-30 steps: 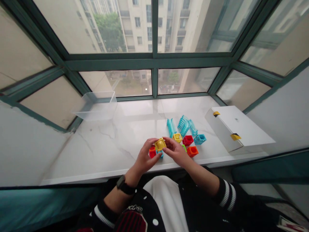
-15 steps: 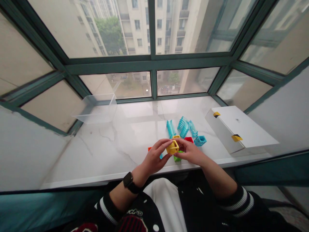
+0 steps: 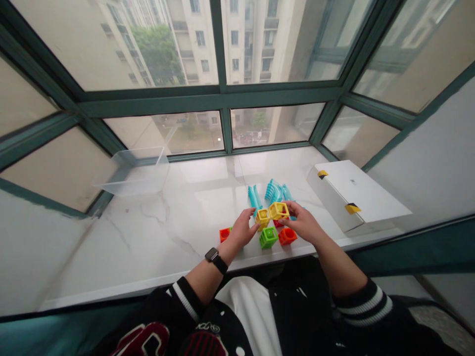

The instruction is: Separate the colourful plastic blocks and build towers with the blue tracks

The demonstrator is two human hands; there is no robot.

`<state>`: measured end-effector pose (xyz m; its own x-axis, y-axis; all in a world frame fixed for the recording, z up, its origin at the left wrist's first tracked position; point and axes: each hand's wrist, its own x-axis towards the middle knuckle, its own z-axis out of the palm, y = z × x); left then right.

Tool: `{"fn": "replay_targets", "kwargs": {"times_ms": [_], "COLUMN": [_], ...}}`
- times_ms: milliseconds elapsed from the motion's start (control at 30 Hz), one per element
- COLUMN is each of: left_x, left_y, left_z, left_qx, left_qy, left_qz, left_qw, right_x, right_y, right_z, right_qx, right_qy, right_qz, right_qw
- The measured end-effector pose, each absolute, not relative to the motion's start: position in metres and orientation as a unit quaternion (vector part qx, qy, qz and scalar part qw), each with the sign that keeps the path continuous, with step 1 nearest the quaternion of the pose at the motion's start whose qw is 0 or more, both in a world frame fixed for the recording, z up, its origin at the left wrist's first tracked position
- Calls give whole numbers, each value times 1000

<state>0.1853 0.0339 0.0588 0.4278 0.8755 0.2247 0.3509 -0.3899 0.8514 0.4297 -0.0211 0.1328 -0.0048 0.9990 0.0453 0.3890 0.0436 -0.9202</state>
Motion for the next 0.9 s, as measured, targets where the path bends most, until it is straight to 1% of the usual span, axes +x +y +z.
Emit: {"fn": "replay_targets", "kwargs": {"times_ms": [133, 267, 633, 900], "left_x": [191, 195, 198, 199], "left_y": [39, 43, 45, 45], "left_z": [46, 37, 29, 33], "left_qx": [752, 755, 761, 762], "left_qy": [415, 416, 406, 418], "left_qz": [324, 316, 324, 305], "left_qw": [397, 396, 388, 389], "right_x": [426, 420, 413, 416], "right_y": [-10, 3, 16, 18], "right_z": [134, 132, 118, 110], "right_qx": [-617, -622, -606, -590], "right_qy": [-644, -670, -711, -727], "right_qz": [291, 256, 240, 249], "right_qw": [347, 313, 264, 248]}}
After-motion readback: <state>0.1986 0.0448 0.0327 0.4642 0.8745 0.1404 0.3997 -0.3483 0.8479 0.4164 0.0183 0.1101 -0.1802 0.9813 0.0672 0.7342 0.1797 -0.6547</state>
